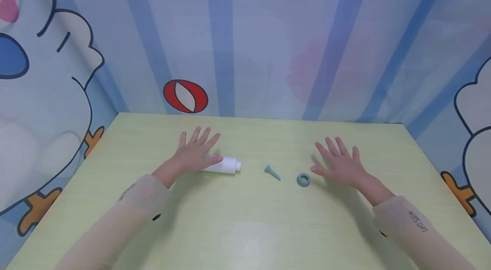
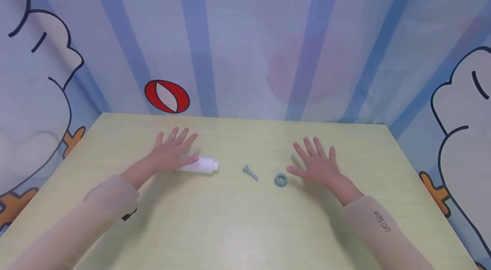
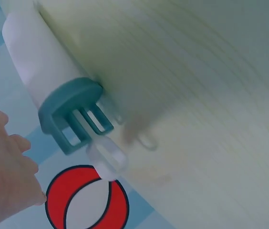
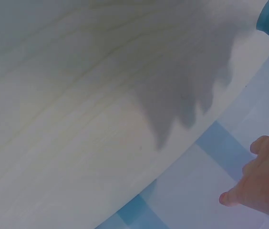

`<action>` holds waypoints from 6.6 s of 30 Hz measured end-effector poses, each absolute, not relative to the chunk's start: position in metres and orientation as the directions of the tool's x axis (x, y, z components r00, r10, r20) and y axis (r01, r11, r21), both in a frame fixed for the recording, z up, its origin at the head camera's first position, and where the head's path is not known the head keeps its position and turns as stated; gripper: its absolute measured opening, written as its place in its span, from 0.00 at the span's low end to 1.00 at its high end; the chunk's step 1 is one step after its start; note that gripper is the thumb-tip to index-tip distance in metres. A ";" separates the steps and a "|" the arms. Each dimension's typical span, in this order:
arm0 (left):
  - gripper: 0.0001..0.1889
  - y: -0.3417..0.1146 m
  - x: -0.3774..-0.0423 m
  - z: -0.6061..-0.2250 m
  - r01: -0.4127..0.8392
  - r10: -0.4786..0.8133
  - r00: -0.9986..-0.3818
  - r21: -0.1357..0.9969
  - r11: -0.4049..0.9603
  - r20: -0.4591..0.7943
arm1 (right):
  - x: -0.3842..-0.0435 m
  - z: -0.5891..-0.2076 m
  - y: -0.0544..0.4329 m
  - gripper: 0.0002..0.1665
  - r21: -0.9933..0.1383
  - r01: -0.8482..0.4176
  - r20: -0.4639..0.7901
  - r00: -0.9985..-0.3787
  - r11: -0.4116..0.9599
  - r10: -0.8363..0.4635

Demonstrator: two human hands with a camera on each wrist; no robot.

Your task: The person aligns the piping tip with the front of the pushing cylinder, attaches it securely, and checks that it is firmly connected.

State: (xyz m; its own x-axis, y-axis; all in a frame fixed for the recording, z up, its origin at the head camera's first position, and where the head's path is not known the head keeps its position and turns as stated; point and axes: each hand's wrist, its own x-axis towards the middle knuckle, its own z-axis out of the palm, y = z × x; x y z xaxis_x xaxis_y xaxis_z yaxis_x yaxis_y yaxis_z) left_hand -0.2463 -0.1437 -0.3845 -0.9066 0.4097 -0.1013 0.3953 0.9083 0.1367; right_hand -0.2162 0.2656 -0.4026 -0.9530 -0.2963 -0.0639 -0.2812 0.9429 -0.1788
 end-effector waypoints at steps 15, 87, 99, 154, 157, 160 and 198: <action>0.37 -0.095 -0.246 -0.392 0.485 0.497 -0.862 0.121 0.866 -0.102 | -0.212 -0.407 0.246 0.50 -0.188 -0.356 -0.028 -0.930 0.916 -0.367; 0.07 -0.008 -0.250 -0.418 0.452 0.474 -0.880 0.322 0.832 0.010 | -0.204 -0.427 0.229 0.18 -0.189 -0.552 0.098 -0.833 0.812 -0.544; 0.07 -0.012 -0.248 -0.414 0.453 0.460 -0.885 0.372 0.810 0.076 | -0.206 -0.415 0.224 0.20 -0.297 -0.494 0.064 -0.864 0.817 -0.499; 0.09 -0.008 -0.224 -0.398 0.443 0.418 -0.887 0.622 0.646 0.197 | -0.207 -0.400 0.182 0.17 -0.749 -0.395 0.224 -0.906 0.531 -0.359; 0.09 -0.009 -0.224 -0.398 0.439 0.422 -0.887 0.629 0.641 0.189 | -0.207 -0.400 0.180 0.17 -0.748 -0.406 0.233 -0.901 0.525 -0.366; 0.08 -0.009 -0.224 -0.398 0.435 0.429 -0.886 0.638 0.636 0.177 | -0.206 -0.399 0.177 0.17 -0.751 -0.408 0.234 -0.900 0.520 -0.369; 0.08 -0.019 -0.225 -0.400 0.542 0.553 -0.799 0.679 0.496 0.233 | -0.207 -0.401 0.165 0.16 -0.770 -0.403 0.239 -0.901 0.494 -0.363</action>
State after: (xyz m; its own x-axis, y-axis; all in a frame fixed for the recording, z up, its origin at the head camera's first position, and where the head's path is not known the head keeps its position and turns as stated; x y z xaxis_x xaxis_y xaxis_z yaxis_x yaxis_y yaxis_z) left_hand -0.2253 -0.0189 -0.4000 -0.7995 0.5535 0.2335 0.5417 0.4962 0.6785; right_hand -0.2066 0.1649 -0.4011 -0.9006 -0.3629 0.2390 -0.4034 0.4940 -0.7702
